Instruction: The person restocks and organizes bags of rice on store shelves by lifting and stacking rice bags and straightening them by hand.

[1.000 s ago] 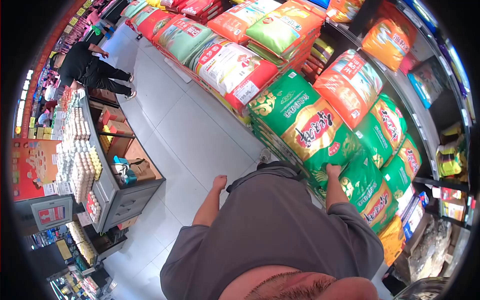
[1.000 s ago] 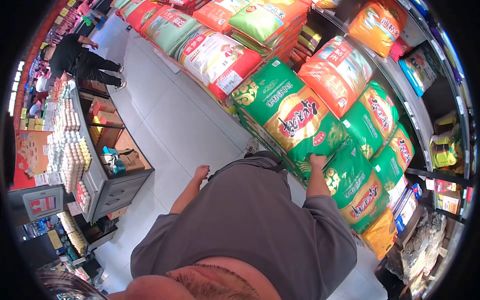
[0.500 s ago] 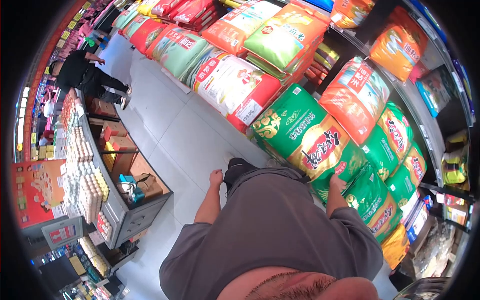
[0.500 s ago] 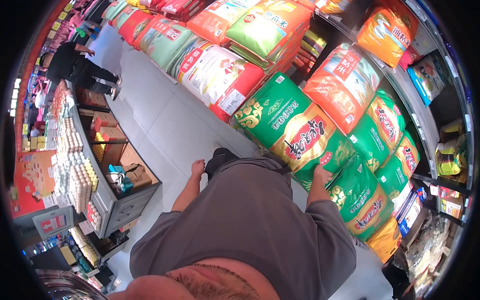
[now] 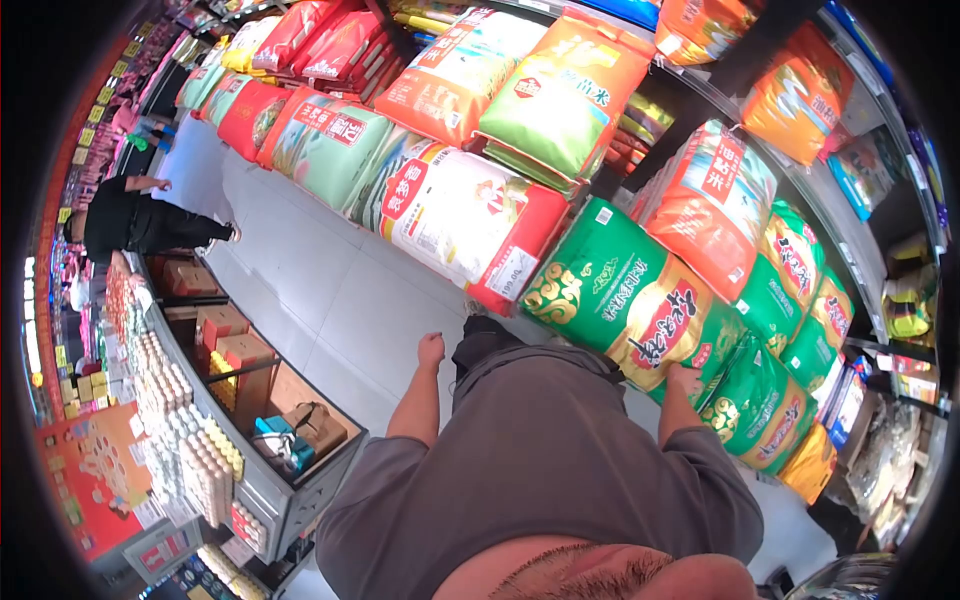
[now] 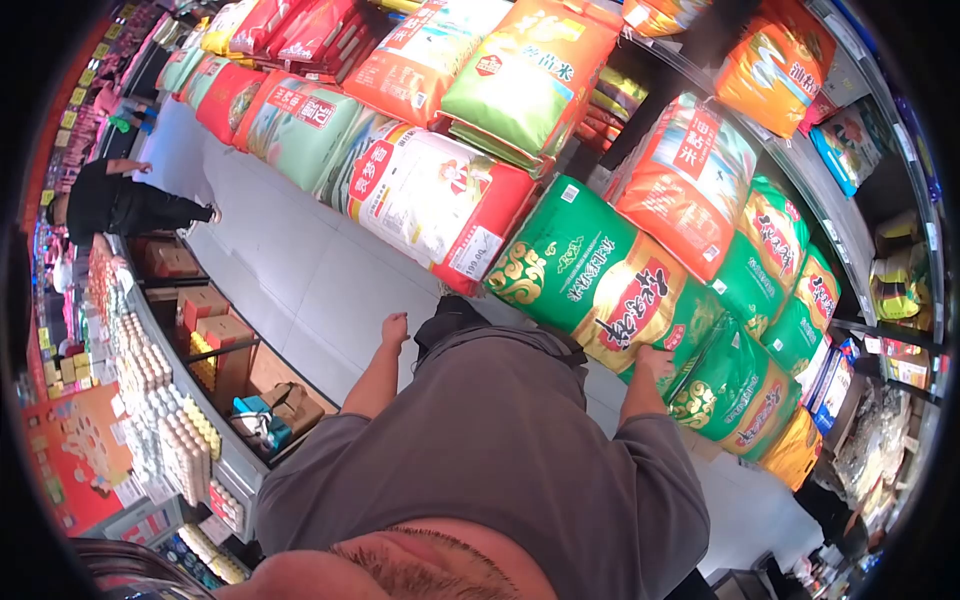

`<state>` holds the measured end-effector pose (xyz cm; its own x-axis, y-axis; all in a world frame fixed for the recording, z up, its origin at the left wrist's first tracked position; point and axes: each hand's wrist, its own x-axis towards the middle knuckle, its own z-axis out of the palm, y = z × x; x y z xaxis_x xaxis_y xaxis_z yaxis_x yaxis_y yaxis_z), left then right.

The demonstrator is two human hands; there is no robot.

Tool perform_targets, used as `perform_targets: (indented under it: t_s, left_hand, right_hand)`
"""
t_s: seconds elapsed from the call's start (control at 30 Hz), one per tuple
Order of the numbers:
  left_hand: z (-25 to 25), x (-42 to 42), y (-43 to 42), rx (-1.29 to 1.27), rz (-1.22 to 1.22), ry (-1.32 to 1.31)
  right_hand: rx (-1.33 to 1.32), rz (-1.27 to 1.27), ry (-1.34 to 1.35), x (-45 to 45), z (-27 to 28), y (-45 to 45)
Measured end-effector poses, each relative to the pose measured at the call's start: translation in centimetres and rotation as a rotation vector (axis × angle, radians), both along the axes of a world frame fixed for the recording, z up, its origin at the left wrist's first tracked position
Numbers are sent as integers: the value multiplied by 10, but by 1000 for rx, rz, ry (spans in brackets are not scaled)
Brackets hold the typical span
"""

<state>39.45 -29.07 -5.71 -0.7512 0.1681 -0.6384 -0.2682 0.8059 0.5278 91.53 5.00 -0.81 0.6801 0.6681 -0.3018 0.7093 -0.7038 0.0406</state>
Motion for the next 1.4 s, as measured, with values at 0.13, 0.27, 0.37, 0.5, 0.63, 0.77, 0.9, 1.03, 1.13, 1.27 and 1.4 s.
perform_targets:
  t_s: [0.13, 0.27, 0.37, 0.5, 0.63, 0.77, 0.9, 1.03, 1.13, 1.27, 1.4]
  left_hand:
    - [-38, -84, 24, 57, -129, 96]
    - [0, -153, 74, 94, -424, 309]
    - [15, -195, 101, 174, -574, 430]
    - [35, -226, 132, 196, -679, 630]
    - [28, -252, 148, 136, -793, 530]
    - [31, -247, 151, 69, -828, 512]
    - [47, -239, 151, -25, -884, 447]
    - [37, -248, 148, -85, -929, 323]
    - [40, -246, 151, -157, -991, 240]
    - [59, -244, 150, -253, -1102, 135]
    - [47, -251, 150, -277, -1180, 135]
  right_hand:
    - [93, 29, 139, -55, -4, -16]
    - [232, 122, 43, -142, 4, -36]
    - [101, 109, 125, -194, 3, -41]
    - [237, 170, 124, -264, -6, -58]
    - [238, 155, 206, -324, 15, -69]
    - [274, 285, 265, -332, 8, -86]
    - [301, 371, 383, -319, 9, -110]
    - [362, 507, 483, -298, 3, -133]
    - [349, 573, 500, -292, 18, -144]
    - [344, 581, 486, -293, 24, -151]
    - [375, 539, 470, -304, 22, -148]
